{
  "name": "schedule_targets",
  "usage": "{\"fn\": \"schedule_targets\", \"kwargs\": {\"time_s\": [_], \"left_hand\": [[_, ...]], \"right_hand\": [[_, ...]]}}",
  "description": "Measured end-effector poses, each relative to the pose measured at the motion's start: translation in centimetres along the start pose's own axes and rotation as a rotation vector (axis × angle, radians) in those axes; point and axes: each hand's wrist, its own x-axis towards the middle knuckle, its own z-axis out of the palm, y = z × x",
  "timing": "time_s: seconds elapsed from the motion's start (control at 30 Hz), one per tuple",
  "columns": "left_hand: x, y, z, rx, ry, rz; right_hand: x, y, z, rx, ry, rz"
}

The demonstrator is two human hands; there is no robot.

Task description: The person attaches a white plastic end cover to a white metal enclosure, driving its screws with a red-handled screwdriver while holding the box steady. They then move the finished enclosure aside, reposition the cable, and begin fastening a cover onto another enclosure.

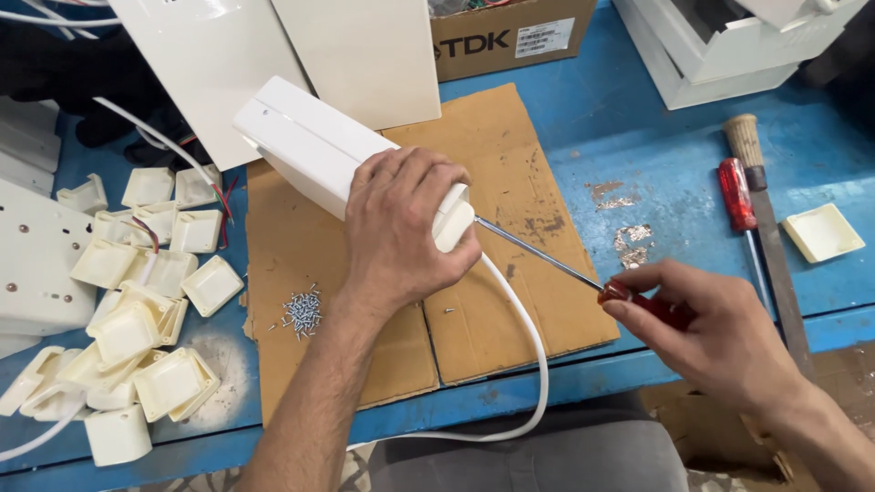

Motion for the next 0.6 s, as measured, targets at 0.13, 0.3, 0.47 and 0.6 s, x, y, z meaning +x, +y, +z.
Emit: {"fn": "schedule_targets", "kwargs": {"time_s": [0.13,0.3,0.47,0.6], "left_hand": [[0.0,0.0,0.2,-0.019,0.008,-0.011],[0.0,0.0,0.2,-0.009,0.011,-0.004],[-0.2,-0.2,-0.6,-0.038,0.032,0.004],[-1.1,-1.3,-0.6,-0.285,0.102,-0.13]], "right_hand": [[1.1,-2.9,-0.2,-0.053,-0.06,0.331],[2.2,0.0,-0.5,0.532,-0.234,0.483],[1.6,-2.9,-0.7,0.332,-0.212,0.488],[-2.1,1.5,2.3,0.34,-0.041,0.173]]}}
